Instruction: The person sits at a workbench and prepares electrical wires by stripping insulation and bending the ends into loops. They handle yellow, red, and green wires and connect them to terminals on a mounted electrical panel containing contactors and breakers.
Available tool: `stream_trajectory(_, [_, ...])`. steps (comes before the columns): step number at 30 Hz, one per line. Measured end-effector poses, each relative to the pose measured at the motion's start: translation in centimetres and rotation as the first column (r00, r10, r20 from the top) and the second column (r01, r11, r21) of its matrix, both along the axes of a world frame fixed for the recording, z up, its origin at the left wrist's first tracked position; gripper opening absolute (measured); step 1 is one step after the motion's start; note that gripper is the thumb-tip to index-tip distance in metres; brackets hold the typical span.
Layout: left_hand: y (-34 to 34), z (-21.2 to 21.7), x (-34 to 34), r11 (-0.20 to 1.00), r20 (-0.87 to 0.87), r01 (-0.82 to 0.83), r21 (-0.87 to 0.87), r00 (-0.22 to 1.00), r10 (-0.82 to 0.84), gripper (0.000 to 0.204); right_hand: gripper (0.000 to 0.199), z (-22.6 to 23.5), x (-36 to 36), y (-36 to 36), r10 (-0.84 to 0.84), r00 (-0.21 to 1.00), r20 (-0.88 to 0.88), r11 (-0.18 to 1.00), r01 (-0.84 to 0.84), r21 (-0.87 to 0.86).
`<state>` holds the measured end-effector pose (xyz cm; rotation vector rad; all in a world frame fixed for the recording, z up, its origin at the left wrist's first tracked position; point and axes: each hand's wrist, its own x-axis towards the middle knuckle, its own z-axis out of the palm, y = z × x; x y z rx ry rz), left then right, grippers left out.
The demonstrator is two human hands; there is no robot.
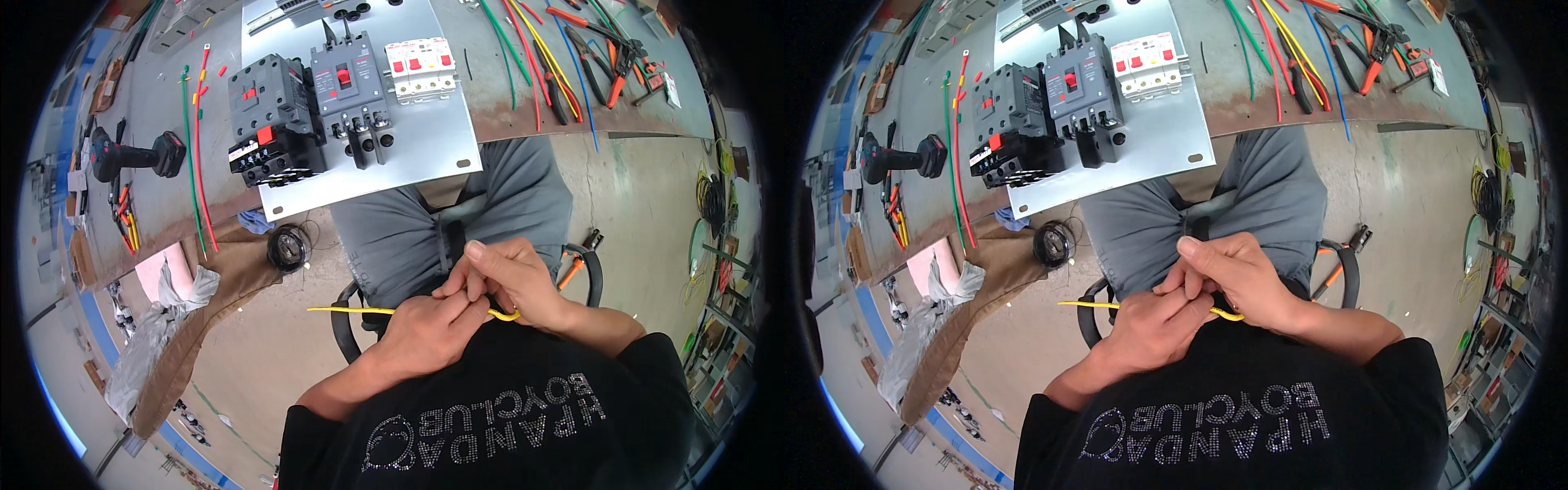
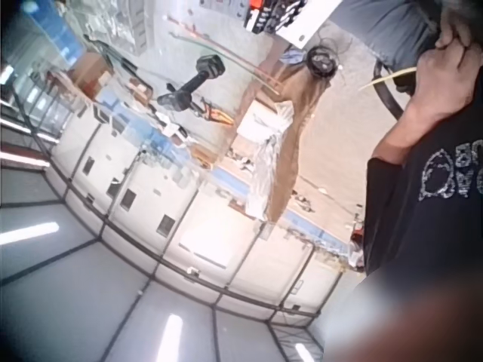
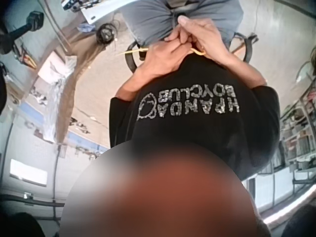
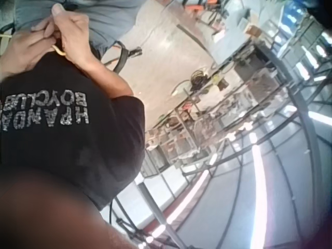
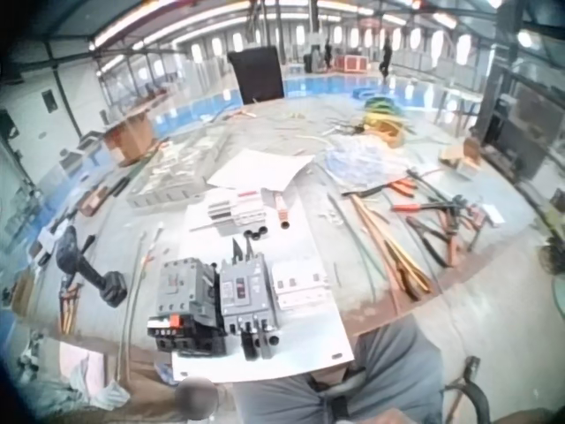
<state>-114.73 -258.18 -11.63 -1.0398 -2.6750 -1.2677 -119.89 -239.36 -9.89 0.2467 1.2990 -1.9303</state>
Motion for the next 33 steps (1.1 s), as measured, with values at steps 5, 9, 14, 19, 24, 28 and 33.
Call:
stream_trajectory(5, [0.3,0.3,-0.1,0.999,0.028,0.008,-0.054,1.000,-0.006,0.027,0.051,-1.5,0.2,0.0,-0.032,0.996,0.084,0.999,0.035,-0.041])
stream_trajectory(9, [0.5,0.4,-0.2,0.998,0.125,-0.003,-0.065,0.992,0.011,0.021,0.051,-2.7,0.3,-0.5,-0.022,0.997,0.070,0.997,0.027,-0.068])
stream_trajectory(14, [0.3,0.7,-1.4,0.967,0.217,-0.243,0.079,0.951,0.221,0.013,0.058,-2.7,-2.9,-0.5,-0.116,0.984,0.132,0.983,0.133,-0.128])
stream_trajectory(19, [-1.4,1.7,-2.8,0.901,0.265,-0.427,0.077,0.880,0.395,0.013,0.031,-2.2,-3.0,1.8,-0.036,0.927,-0.374,0.998,0.052,0.034])
stream_trajectory(24, [-1.4,3.2,-4.0,0.876,0.359,-0.459,0.145,0.850,0.386,0.013,0.036,-0.6,-4.4,1.7,0.165,0.394,-0.904,0.955,0.167,0.247])
stream_trajectory(28, [-2.7,3.0,-3.8,0.837,0.558,-0.508,0.204,0.763,0.327,0.012,0.034,0.8,-6.5,4.1,0.127,0.433,-0.892,0.920,0.285,0.270])
stream_trajectory(33, [-2.5,4.4,-4.2,0.670,0.715,-0.615,0.415,0.676,0.178,0.015,0.034,-1.6,-12.3,11.7,0.155,0.525,-0.837,0.543,0.662,0.516])
